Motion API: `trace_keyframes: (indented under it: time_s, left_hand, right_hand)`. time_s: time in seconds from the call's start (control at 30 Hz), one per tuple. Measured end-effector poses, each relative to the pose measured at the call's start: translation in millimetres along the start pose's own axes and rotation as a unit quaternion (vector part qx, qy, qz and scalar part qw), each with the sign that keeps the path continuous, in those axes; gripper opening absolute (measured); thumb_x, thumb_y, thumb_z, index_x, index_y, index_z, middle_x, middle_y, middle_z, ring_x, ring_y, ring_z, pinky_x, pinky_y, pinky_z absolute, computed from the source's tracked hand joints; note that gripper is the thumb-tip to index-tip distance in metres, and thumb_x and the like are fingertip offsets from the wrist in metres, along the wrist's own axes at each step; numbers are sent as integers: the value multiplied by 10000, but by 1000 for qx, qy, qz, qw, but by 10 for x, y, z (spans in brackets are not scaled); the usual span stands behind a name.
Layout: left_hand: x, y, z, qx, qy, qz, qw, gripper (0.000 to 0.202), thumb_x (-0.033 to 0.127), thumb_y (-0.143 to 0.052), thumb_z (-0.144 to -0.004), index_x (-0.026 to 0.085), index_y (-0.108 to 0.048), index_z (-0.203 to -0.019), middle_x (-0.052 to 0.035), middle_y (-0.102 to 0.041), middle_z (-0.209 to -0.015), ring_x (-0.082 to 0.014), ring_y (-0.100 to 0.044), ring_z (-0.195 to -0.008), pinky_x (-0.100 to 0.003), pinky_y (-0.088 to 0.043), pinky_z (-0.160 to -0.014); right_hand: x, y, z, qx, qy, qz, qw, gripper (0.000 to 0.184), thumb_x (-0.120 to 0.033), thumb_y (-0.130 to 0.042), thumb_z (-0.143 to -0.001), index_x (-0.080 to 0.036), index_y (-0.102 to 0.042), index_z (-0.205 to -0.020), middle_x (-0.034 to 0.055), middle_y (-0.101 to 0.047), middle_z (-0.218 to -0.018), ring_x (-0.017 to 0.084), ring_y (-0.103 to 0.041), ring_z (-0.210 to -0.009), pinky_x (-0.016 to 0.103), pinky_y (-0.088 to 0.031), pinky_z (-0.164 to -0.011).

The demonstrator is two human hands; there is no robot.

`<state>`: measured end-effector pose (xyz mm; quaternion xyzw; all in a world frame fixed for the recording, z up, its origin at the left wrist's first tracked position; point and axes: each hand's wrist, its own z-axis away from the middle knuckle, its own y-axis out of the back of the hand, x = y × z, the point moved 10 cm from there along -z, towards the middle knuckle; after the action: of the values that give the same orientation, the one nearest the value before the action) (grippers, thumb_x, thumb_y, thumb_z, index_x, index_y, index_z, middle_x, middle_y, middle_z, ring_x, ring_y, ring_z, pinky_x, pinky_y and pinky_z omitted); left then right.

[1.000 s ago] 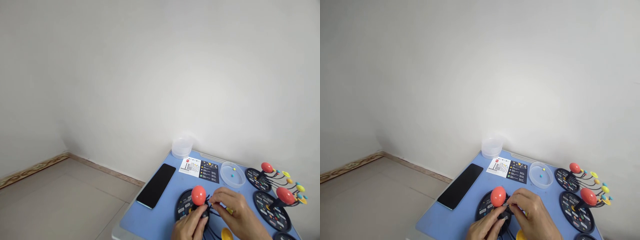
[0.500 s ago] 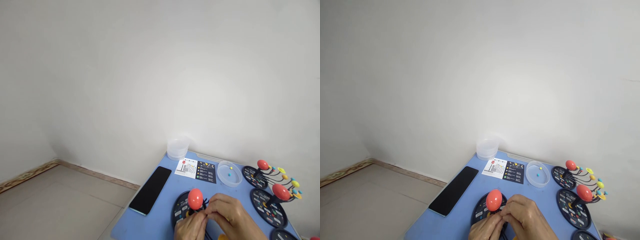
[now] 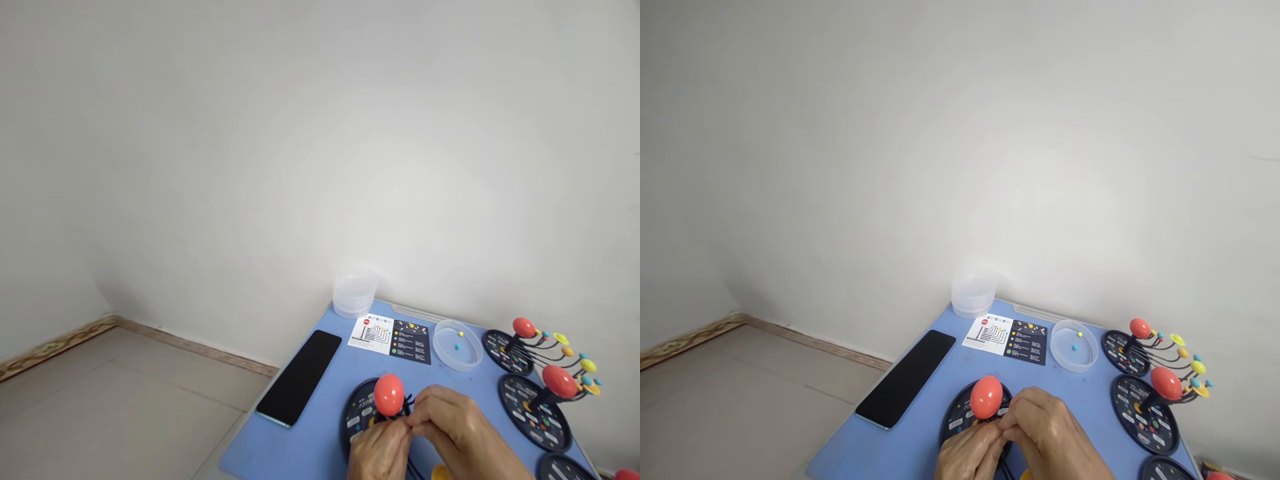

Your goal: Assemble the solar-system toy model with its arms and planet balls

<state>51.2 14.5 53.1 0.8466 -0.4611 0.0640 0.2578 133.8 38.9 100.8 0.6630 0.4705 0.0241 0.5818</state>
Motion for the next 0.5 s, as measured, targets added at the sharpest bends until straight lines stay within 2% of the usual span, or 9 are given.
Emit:
trace_keyframes:
  time_s: [0.2,0.4,0.5]
  left_hand:
    - [-70,-11,-23,-19,38,29,999,218,93,-429,-918,190,-614,-854,-4,-693,-616,-145,-676,-513,-217,-502,-515]
    - [-98,-26,-12,-21,43,34,998,194,105,-455,-909,197,-612,-841,-7,-700,-619,-143,-676,-516,-206,-493,-498]
    - [-100,-20,-20,-20,43,40,998,202,93,-448,-895,201,-612,-848,-7,-705,-618,-148,-681,-515,-205,-499,-497]
  right_hand:
    - [24,45,-9,5,17,-65,998,167,-103,-533,-902,-213,-657,-921,21,-674,-890,128,-634,-827,205,-493,-747]
    - [117,71,3,14,-31,-90,995,235,-65,-628,-821,-229,-668,-984,-4,-688,-858,132,-639,-810,206,-498,-762]
    - [117,89,-1,22,-38,-81,996,128,-140,-645,-837,-214,-687,-933,10,-690,-833,140,-638,-783,217,-509,-740]
